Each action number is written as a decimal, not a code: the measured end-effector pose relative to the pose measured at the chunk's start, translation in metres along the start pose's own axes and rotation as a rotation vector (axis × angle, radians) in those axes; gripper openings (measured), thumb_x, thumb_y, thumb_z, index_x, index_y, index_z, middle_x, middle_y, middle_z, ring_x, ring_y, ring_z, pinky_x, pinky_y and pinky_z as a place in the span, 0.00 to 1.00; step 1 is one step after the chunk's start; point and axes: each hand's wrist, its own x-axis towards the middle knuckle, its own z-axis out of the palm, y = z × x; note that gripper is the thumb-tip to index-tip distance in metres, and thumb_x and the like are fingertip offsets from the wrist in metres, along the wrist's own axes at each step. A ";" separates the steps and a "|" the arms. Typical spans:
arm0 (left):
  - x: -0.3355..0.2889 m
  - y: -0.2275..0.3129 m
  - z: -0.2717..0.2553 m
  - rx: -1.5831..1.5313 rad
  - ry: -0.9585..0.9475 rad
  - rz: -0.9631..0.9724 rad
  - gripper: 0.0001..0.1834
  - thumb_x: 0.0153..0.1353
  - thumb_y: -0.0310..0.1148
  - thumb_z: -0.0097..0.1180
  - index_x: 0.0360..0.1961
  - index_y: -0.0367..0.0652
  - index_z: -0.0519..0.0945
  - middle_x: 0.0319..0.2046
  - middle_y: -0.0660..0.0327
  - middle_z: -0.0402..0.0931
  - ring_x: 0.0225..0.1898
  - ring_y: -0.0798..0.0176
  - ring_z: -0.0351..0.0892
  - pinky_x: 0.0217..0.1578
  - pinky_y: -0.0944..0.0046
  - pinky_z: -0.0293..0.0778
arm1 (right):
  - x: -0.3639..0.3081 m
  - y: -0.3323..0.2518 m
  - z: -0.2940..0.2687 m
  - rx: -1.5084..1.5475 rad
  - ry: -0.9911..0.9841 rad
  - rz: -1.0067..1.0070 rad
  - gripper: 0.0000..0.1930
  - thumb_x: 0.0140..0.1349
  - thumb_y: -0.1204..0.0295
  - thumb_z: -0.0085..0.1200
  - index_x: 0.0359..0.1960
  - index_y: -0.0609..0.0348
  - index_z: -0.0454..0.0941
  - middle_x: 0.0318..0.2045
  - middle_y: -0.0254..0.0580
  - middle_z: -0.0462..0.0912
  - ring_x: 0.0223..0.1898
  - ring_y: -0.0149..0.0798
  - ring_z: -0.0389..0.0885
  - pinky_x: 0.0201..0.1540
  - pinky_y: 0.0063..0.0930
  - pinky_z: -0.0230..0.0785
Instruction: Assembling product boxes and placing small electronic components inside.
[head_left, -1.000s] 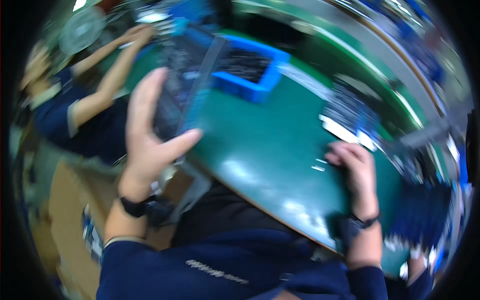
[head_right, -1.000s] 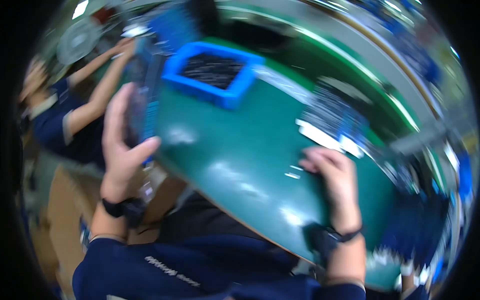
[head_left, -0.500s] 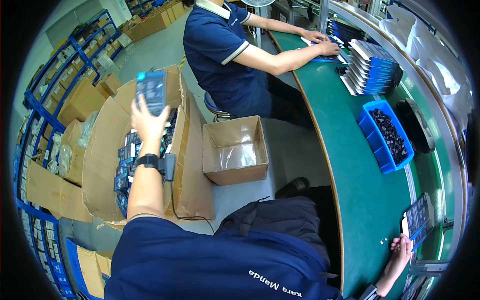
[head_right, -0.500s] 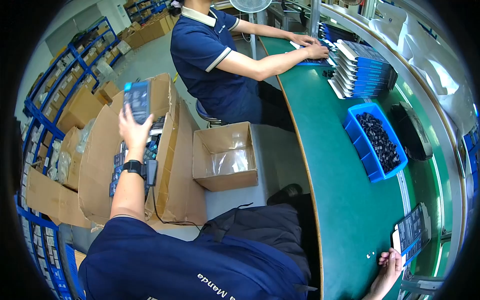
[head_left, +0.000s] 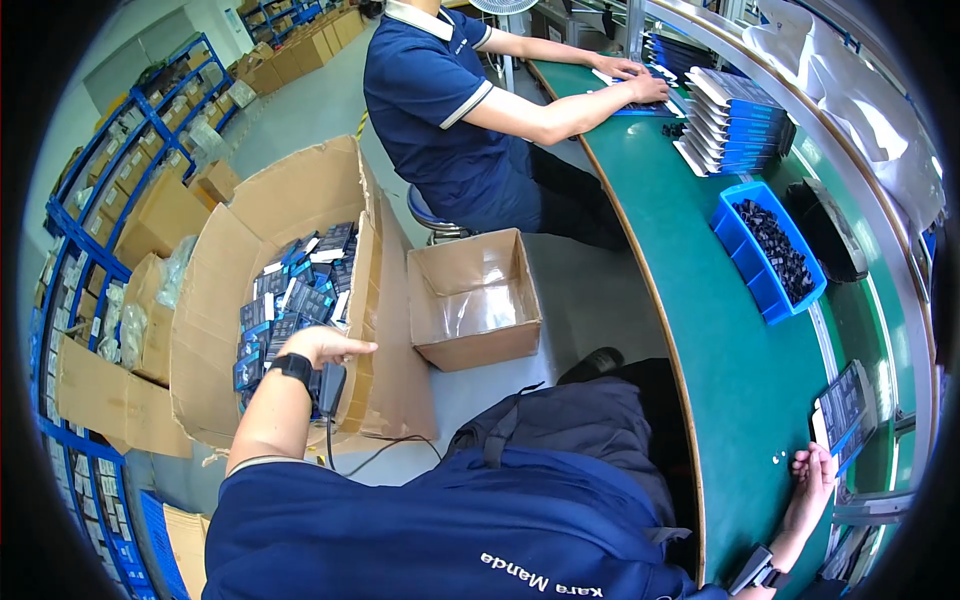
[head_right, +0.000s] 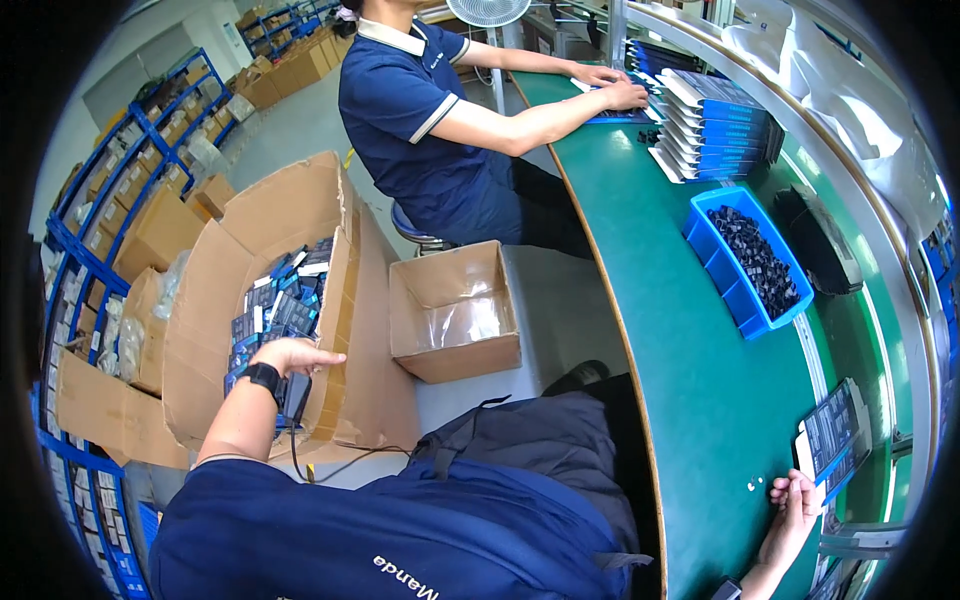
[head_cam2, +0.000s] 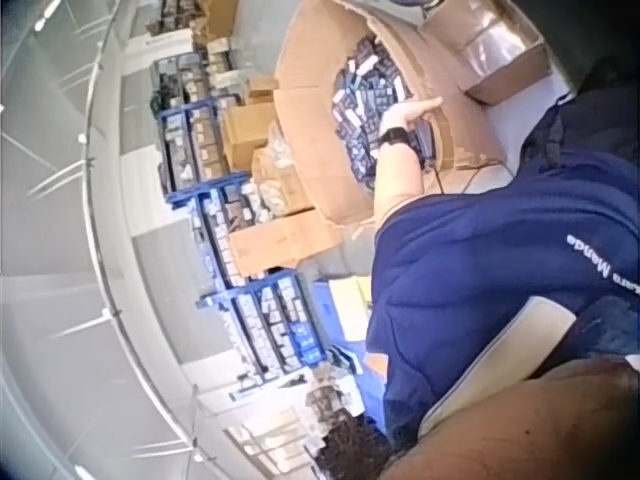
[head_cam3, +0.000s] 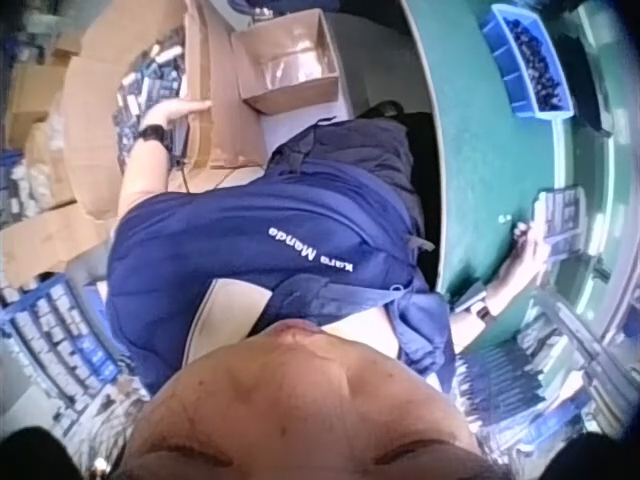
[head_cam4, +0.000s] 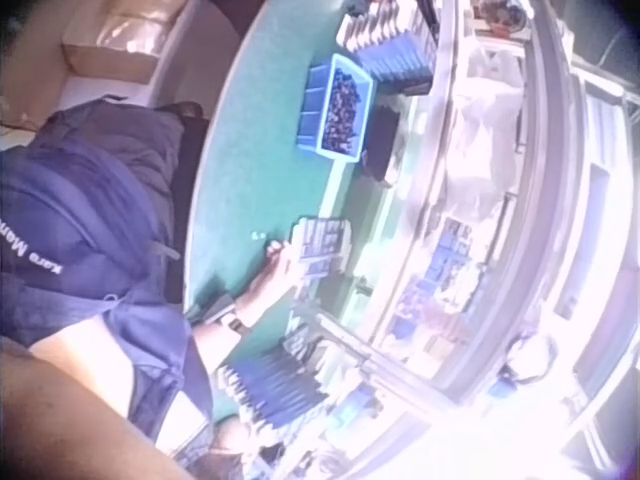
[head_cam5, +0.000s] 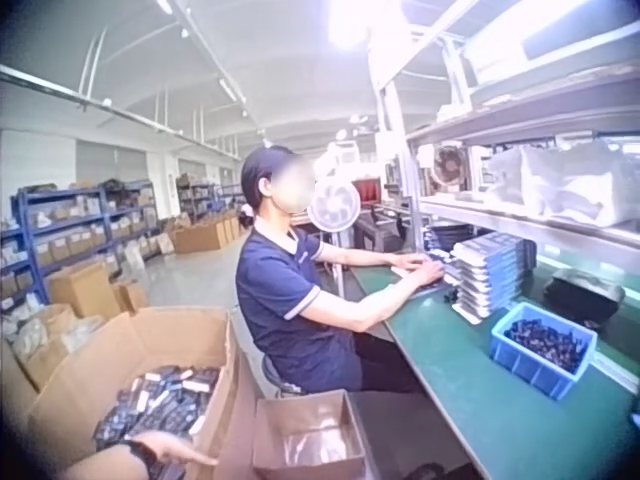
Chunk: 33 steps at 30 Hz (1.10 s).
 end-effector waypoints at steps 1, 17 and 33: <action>-0.004 -0.003 0.005 -0.038 0.016 0.057 0.45 0.46 0.58 0.61 0.58 0.37 0.65 0.54 0.45 0.66 0.54 0.46 0.66 0.54 0.49 0.60 | 0.000 0.000 -0.001 -0.004 -0.004 0.004 0.09 0.64 0.70 0.47 0.41 0.63 0.73 0.28 0.36 0.76 0.28 0.25 0.70 0.35 0.16 0.62; 0.017 -0.034 0.027 0.066 0.169 0.187 0.21 0.54 0.37 0.58 0.45 0.34 0.77 0.35 0.55 0.77 0.29 0.60 0.72 0.30 0.59 0.69 | -0.006 -0.002 -0.006 0.041 -0.082 0.012 0.10 0.64 0.71 0.48 0.43 0.62 0.74 0.31 0.35 0.79 0.32 0.25 0.73 0.39 0.17 0.65; 0.003 -0.050 0.034 1.139 -0.438 0.233 0.20 0.60 0.46 0.48 0.32 0.37 0.80 0.24 0.58 0.78 0.22 0.59 0.77 0.27 0.60 0.73 | -0.011 -0.008 -0.002 0.013 -0.069 0.031 0.13 0.63 0.70 0.49 0.46 0.64 0.73 0.36 0.38 0.79 0.38 0.28 0.75 0.46 0.20 0.65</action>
